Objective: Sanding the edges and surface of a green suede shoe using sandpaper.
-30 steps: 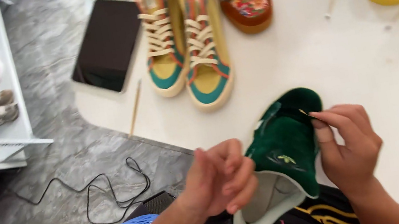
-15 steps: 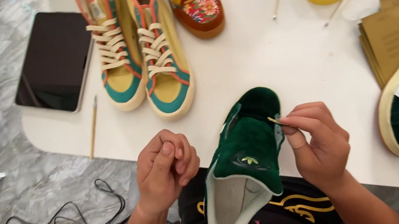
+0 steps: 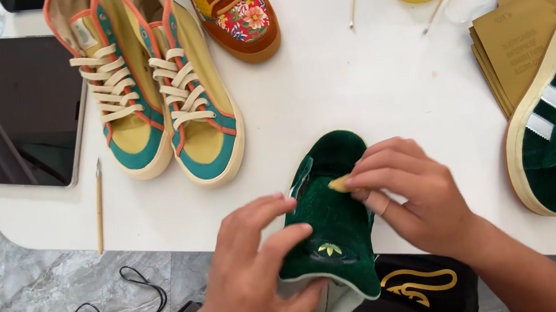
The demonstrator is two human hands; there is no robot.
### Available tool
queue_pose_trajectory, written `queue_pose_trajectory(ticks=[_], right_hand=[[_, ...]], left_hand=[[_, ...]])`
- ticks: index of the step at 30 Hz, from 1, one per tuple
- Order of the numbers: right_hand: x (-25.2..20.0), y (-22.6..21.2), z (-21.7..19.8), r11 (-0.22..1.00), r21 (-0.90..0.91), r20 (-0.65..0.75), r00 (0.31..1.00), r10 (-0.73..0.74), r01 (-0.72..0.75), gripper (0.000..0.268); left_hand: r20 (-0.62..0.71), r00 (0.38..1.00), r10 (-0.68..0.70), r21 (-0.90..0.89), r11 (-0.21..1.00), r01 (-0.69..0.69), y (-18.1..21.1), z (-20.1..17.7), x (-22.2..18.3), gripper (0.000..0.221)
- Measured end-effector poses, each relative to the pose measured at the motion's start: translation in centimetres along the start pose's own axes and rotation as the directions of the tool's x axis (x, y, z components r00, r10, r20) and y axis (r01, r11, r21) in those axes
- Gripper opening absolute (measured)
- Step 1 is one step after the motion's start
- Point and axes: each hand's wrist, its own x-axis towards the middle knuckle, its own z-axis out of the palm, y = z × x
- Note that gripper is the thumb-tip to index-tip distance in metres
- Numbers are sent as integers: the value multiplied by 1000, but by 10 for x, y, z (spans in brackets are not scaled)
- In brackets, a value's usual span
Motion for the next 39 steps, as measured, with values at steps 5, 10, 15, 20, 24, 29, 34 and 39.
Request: queue_pose_trajectory(ticks=[5, 10, 15, 20, 24, 29, 34, 39], right_hand=[[6, -6, -4, 990, 123, 156, 984, -90, 71, 20], [9, 10, -1, 995, -8, 173, 980, -99, 102, 20], [21, 10, -1, 986, 52, 226, 960, -164, 156, 21], [23, 8, -4, 970, 148, 267, 937, -227, 193, 25], [6, 21, -5, 987, 127, 238, 969, 65, -97, 20], [-29, 54, -12, 383, 722, 188, 696, 693, -576, 25], [-37, 64, -10, 83, 863, 283, 612, 739, -498, 28], [-35, 45, -7, 72, 879, 253, 589, 768, -471, 28]], left_hand=[[-16, 997, -81, 237, 968, 82, -19, 24, -13, 49], [-22, 999, 35, 235, 972, -29, -25, 22, -6, 31], [-23, 993, 117, 247, 963, -108, -33, 22, -5, 19], [-32, 980, 194, 246, 952, -181, -40, 21, -6, 15], [-18, 979, 203, 229, 954, -194, -36, 19, -4, 15], [-37, 988, 151, 211, 967, -140, -31, 21, -4, 19], [-54, 993, 103, 189, 978, -91, -28, 23, -7, 27], [-27, 993, 118, 204, 973, -110, -18, 19, -2, 30]])
